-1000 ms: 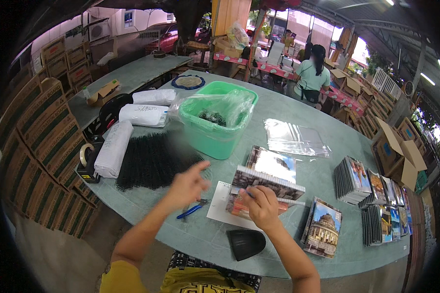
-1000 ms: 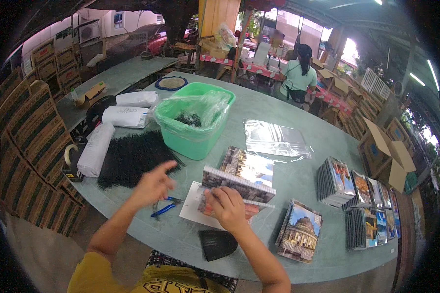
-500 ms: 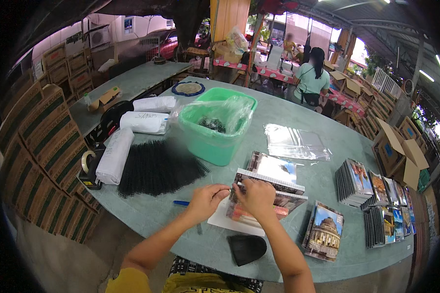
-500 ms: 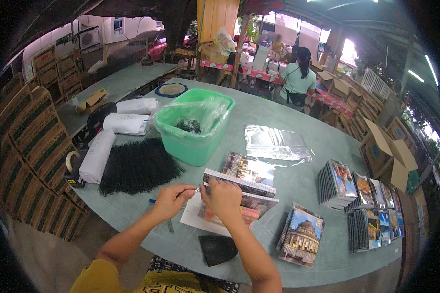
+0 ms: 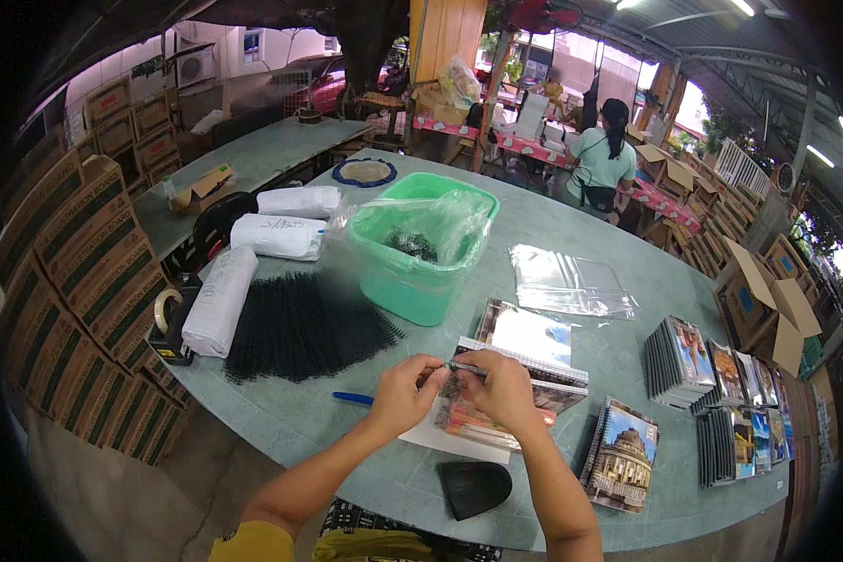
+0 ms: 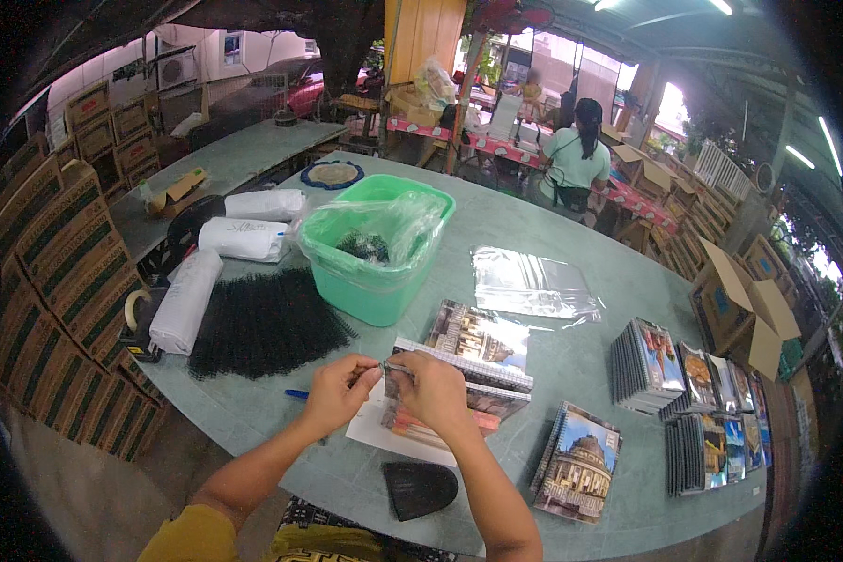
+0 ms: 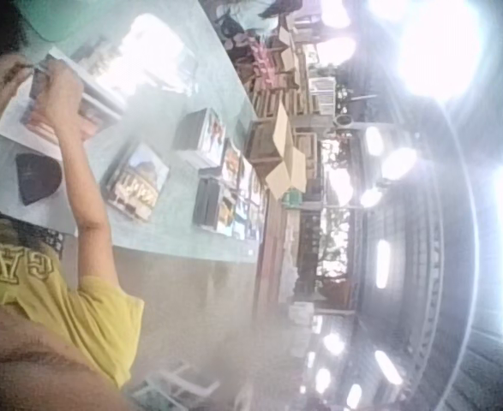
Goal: The person binds calendars by inserting a wire spiral through the pre-punched holes of a calendar stack, trimming the wire with pliers, and then placing the finished calendar onto a separate pile.
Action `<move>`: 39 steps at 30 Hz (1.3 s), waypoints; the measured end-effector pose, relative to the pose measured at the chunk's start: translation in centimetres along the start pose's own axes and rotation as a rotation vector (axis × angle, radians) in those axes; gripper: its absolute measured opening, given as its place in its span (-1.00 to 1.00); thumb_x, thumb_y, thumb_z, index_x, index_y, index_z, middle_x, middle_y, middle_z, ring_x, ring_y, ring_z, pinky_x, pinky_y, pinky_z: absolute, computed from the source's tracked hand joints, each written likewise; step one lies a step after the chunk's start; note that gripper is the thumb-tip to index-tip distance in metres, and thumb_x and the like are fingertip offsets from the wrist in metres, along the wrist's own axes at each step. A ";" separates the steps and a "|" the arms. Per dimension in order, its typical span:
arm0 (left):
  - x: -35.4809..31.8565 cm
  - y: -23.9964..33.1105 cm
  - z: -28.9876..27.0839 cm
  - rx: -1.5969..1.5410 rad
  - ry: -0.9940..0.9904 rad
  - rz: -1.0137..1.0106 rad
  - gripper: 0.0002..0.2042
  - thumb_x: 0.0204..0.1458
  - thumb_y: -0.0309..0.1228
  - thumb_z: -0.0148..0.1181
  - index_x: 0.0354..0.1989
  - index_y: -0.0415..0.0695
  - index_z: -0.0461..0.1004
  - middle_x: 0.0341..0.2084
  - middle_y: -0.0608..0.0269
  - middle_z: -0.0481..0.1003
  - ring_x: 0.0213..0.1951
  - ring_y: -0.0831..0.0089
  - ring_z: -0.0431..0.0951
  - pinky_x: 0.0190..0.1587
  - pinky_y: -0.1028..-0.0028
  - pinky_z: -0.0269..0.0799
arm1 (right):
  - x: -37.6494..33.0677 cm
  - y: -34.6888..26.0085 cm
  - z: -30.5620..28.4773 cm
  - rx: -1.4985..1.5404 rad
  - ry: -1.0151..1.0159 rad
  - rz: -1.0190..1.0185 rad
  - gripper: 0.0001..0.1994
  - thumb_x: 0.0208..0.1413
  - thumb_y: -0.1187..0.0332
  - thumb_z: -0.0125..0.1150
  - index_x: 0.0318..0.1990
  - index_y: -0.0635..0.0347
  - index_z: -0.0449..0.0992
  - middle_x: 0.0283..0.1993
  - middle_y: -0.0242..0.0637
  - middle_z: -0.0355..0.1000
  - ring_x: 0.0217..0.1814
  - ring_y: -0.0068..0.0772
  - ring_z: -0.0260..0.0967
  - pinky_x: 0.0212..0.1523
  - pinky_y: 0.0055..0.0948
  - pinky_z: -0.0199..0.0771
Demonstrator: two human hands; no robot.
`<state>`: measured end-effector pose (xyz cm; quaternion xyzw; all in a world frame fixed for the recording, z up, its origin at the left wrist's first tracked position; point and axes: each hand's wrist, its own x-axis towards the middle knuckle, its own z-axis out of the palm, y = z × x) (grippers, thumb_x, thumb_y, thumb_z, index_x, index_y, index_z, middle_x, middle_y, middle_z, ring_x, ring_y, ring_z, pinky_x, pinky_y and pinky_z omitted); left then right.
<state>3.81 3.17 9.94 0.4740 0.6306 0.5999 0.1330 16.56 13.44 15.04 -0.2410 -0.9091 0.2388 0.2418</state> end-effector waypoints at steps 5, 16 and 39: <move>1.5 -0.2 -0.2 0.360 0.051 0.330 -0.81 -0.06 -0.43 0.22 -0.26 -0.19 0.47 -0.46 0.16 0.42 -0.45 0.34 0.45 -0.41 0.39 0.37 | -0.2 -0.1 0.5 0.037 0.112 -0.004 -0.88 -0.09 0.36 0.21 -0.35 0.11 0.53 -0.37 -0.22 0.49 -0.35 -0.13 0.44 -0.33 -0.25 0.42; 4.8 2.6 -4.9 0.129 -0.466 -0.118 -0.78 0.03 -0.32 0.14 -0.20 -0.16 0.48 -0.59 0.21 0.44 -0.48 0.44 0.44 -0.39 0.43 0.35 | 0.3 0.6 2.7 -0.188 0.336 -0.130 -0.78 -0.10 0.16 0.27 -0.37 0.06 0.50 -0.47 -0.36 0.45 -0.34 -0.26 0.42 -0.37 -0.32 0.28; 5.4 0.0 -3.9 0.176 -0.395 0.130 -0.74 -0.05 -0.35 0.23 -0.20 -0.16 0.44 -0.56 0.20 0.44 -0.48 0.40 0.43 -0.37 0.44 0.35 | -0.2 2.1 1.2 -0.242 0.174 -0.191 -0.77 -0.10 0.30 0.23 -0.25 0.11 0.47 -0.32 -0.32 0.46 -0.24 -0.29 0.40 -0.28 -0.30 0.28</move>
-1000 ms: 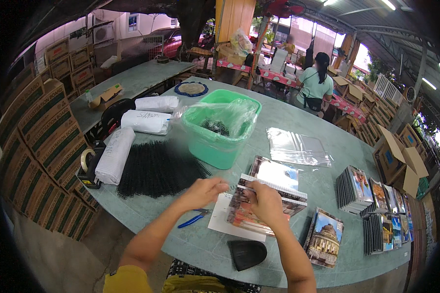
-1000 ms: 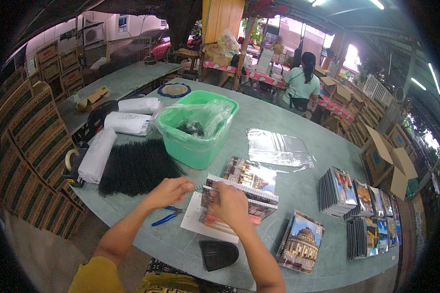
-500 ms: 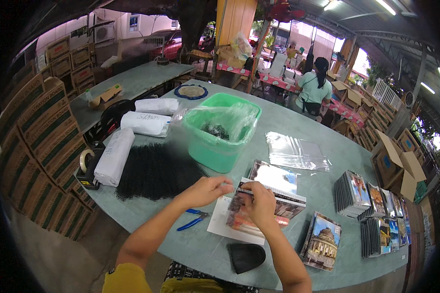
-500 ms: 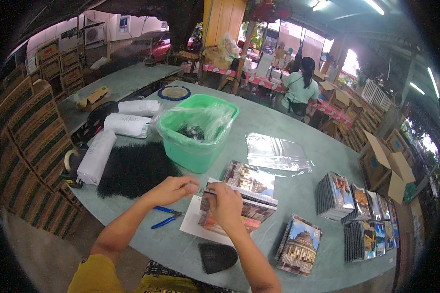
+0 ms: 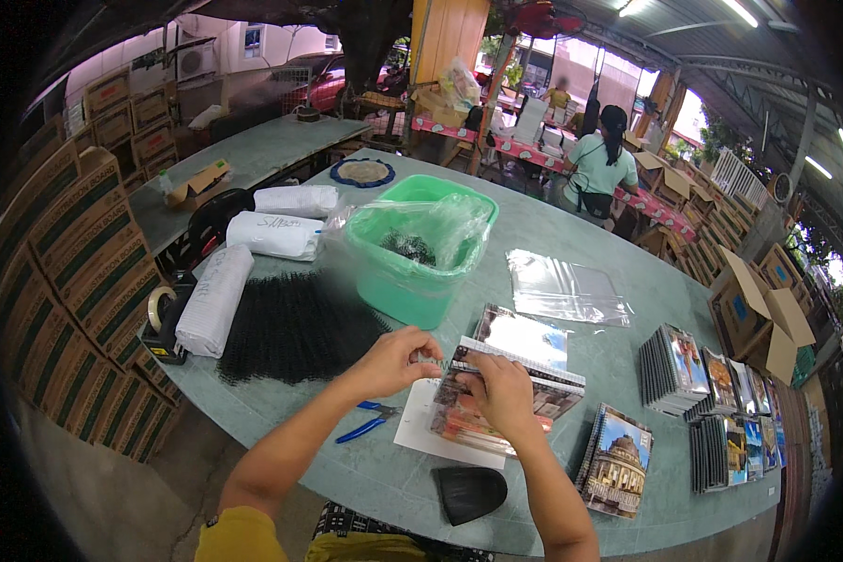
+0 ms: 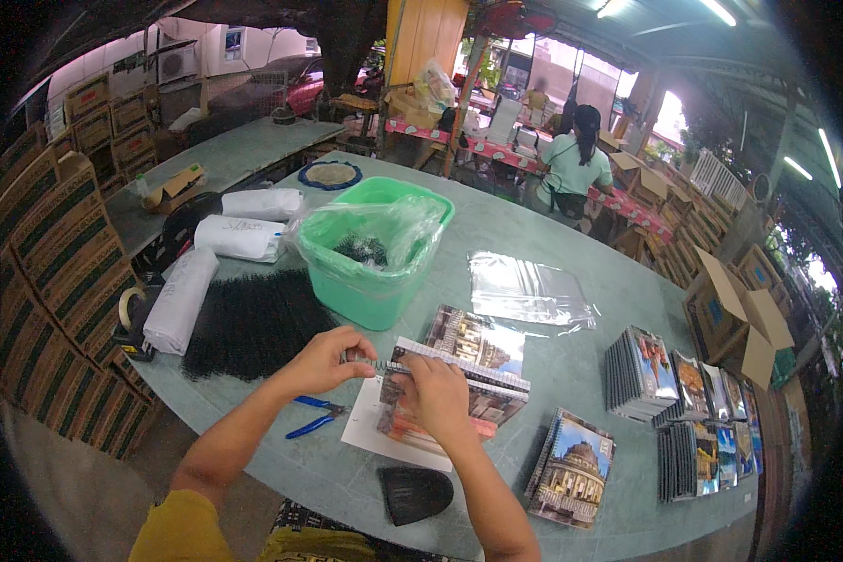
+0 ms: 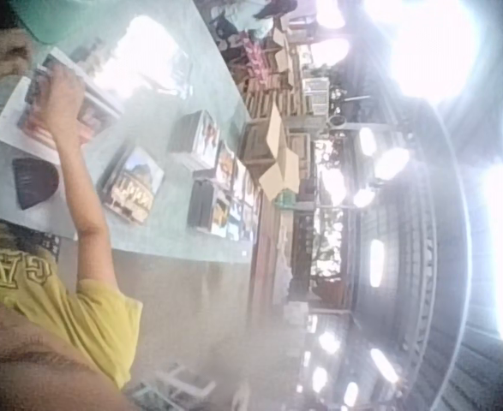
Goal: The person binds calendars by inserting a wire spiral through the pre-punched holes of a calendar stack, trimming the wire with pliers, and then placing the finished calendar onto a separate pile.
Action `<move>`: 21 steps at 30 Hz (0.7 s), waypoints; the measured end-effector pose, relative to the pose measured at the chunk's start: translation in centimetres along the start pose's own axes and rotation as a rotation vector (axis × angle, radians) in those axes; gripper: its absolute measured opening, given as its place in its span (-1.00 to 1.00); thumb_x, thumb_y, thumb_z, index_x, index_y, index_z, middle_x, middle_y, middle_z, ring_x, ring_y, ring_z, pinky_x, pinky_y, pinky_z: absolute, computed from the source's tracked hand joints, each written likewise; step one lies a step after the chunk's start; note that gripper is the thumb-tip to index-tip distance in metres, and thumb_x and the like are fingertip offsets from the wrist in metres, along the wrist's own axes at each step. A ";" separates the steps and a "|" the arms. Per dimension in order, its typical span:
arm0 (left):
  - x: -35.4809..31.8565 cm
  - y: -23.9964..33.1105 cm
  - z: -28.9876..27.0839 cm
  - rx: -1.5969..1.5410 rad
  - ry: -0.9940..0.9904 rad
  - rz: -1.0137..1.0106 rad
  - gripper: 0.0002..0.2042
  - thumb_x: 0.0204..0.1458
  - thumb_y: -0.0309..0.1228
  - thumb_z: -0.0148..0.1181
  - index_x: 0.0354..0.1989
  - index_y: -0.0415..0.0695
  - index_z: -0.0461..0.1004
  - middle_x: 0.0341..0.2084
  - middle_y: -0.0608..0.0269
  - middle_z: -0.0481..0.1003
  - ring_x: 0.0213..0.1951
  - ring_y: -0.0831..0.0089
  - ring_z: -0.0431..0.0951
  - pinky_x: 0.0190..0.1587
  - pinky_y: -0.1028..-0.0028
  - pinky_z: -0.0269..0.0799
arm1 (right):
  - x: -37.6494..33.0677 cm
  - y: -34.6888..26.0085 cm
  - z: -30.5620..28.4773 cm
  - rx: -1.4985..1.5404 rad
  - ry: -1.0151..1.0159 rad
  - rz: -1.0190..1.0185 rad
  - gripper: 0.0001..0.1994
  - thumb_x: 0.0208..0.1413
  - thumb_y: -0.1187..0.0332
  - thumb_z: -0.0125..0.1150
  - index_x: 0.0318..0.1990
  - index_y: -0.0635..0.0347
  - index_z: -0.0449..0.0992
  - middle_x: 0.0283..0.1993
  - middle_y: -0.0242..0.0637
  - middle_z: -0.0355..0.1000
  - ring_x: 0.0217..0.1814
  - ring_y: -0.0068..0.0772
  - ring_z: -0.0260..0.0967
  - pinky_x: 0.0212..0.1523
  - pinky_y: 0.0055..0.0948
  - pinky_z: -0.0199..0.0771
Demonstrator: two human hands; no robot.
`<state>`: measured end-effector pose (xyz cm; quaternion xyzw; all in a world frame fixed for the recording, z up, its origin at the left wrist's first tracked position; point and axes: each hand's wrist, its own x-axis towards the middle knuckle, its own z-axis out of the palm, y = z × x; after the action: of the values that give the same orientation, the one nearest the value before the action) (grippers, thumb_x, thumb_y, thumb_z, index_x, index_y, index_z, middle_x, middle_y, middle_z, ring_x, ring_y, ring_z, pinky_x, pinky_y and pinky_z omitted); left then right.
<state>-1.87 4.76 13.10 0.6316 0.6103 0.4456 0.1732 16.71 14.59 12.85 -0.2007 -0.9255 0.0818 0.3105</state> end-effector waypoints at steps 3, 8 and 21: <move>0.2 0.4 0.0 -0.016 0.039 0.069 -0.77 -0.08 -0.37 0.26 -0.26 -0.18 0.46 -0.54 0.25 0.43 -0.48 0.48 0.40 -0.39 0.49 0.33 | 0.2 -0.4 -0.2 -0.030 -0.024 -0.002 -0.76 -0.10 0.32 0.23 -0.22 0.12 0.47 -0.31 -0.31 0.46 -0.24 -0.28 0.40 -0.27 -0.31 0.28; 0.9 -0.8 -0.4 -0.174 -0.121 -0.158 -0.73 -0.19 -0.40 0.36 -0.31 -0.16 0.46 -0.50 0.28 0.41 -0.44 0.51 0.38 -0.39 0.52 0.29 | 0.3 -0.4 -0.1 -0.032 -0.003 -0.012 -0.76 -0.08 0.35 0.21 -0.21 0.12 0.47 -0.34 -0.31 0.46 -0.26 -0.29 0.40 -0.28 -0.31 0.27; -8.9 -6.6 0.5 0.630 -0.604 -0.055 -0.35 -0.26 -0.29 0.32 0.09 -0.14 0.24 -0.11 -0.03 0.30 -0.05 0.01 0.29 -0.03 0.12 0.26 | 0.2 -0.3 0.6 0.069 0.080 0.105 -0.80 -0.09 0.28 0.26 -0.30 0.10 0.49 -0.40 -0.28 0.46 -0.35 -0.23 0.40 -0.35 -0.31 0.25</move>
<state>-4.32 -2.01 4.67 0.7392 0.6548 0.0281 0.1548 16.15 14.38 12.54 -0.2411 -0.8972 0.1216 0.3494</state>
